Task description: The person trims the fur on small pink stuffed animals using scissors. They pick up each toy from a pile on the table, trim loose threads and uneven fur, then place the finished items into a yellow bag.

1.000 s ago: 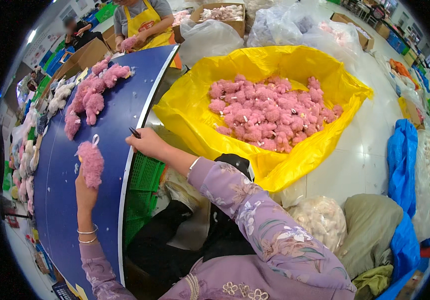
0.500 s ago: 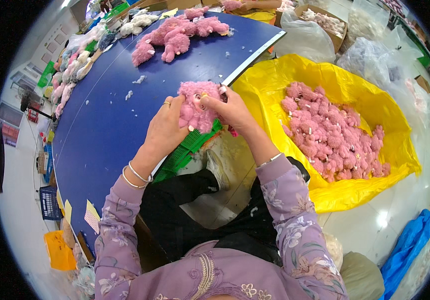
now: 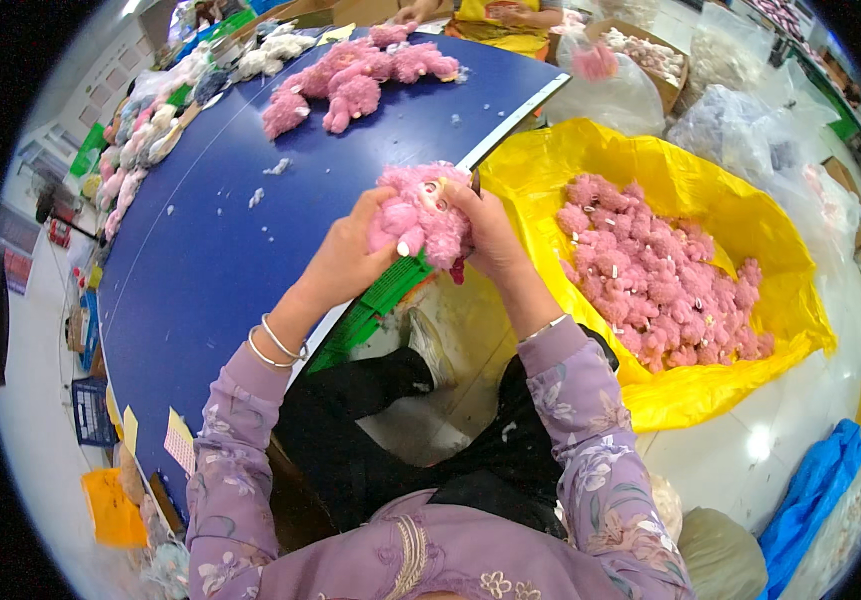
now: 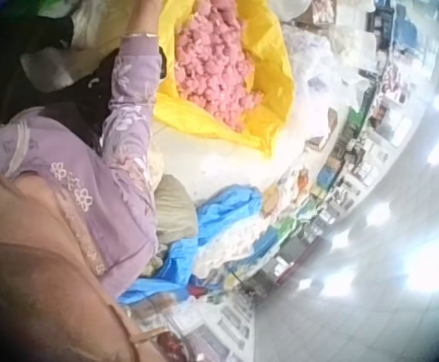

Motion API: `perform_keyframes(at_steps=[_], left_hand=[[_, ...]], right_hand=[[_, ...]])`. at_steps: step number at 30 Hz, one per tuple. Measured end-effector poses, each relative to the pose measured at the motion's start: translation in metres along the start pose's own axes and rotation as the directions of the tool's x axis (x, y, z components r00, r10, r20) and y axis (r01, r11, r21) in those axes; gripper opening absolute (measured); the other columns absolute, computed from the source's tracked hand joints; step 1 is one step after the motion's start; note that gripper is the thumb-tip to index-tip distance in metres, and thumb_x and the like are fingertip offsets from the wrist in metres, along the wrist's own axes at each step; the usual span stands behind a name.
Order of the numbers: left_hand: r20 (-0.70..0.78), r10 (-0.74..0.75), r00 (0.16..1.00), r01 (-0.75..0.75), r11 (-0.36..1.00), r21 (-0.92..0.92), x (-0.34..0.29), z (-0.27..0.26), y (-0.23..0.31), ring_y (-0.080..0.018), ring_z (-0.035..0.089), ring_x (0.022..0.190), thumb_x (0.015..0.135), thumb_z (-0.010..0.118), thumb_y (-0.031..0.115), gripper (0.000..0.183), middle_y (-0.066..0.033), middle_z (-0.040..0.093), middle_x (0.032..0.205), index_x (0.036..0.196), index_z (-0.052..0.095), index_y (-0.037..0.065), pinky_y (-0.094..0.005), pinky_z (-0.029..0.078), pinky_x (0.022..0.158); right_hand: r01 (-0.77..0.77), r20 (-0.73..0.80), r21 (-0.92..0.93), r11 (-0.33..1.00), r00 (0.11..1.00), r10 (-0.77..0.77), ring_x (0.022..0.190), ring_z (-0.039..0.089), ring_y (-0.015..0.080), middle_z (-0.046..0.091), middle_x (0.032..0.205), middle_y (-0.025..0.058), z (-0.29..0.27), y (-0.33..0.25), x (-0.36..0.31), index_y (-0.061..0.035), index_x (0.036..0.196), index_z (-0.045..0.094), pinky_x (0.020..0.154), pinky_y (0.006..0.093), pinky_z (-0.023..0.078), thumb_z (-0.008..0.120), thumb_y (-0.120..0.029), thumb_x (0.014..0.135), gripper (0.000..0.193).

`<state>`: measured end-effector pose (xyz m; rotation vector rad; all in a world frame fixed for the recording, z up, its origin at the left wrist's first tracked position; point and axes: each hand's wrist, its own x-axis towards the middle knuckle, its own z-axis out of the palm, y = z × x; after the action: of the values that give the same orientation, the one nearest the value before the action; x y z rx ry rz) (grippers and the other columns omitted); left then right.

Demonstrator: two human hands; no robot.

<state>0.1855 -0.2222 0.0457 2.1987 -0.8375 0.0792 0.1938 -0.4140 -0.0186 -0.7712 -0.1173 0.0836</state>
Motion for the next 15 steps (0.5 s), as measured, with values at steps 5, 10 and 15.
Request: perform_keyframes(at_steps=[5, 10, 15], left_hand=[[-0.110, 0.283, 0.953, -0.287, 0.958, -0.023, 0.076, -0.006, 0.011, -0.0296, 0.057, 0.112, 0.082, 0.065, 0.011, 0.062, -0.0207, 0.055, 0.124, 0.138, 0.039, 0.002, -0.0376, 0.045, 0.094], [0.153, 0.140, 0.978, -0.101, 0.966, -0.238, 0.161, 0.017, 0.011, -0.0275, 0.043, 0.126, 0.082, 0.064, 0.007, 0.084, -0.0171, 0.037, 0.143, 0.150, 0.015, 0.008, -0.0359, 0.045, 0.096], [-0.265, 0.157, 0.951, 0.005, 0.852, 0.523, 0.238, -0.017, -0.197, -0.0364, 0.034, 0.135, 0.085, 0.063, 0.025, 0.070, -0.0245, 0.037, 0.144, 0.141, 0.031, -0.004, -0.0398, 0.026, 0.112]], right_hand=[[-0.112, -0.159, -0.101, 0.989, 0.983, 0.095, 0.041, 0.038, 0.0077, 0.068, 0.084, 0.0057, -0.009, 0.002, 0.002, -0.0121, 0.096, 0.054, 0.033, 0.0231, 0.027, 0.049, -0.046, 0.094, 0.034], [-0.070, -0.230, -0.399, 0.914, 0.973, -0.026, 0.043, 0.046, 0.0103, 0.068, 0.074, 0.0081, -0.037, 0.041, 0.028, -0.0046, 0.094, 0.058, 0.039, 0.0269, 0.037, 0.055, -0.036, 0.091, 0.031], [0.145, -0.117, -0.719, 0.679, 0.939, -0.324, 0.069, 0.063, 0.0187, 0.064, 0.072, 0.0121, -0.027, 0.053, 0.018, 0.0035, 0.085, 0.057, 0.065, 0.0339, 0.049, 0.061, -0.020, 0.084, 0.024]])
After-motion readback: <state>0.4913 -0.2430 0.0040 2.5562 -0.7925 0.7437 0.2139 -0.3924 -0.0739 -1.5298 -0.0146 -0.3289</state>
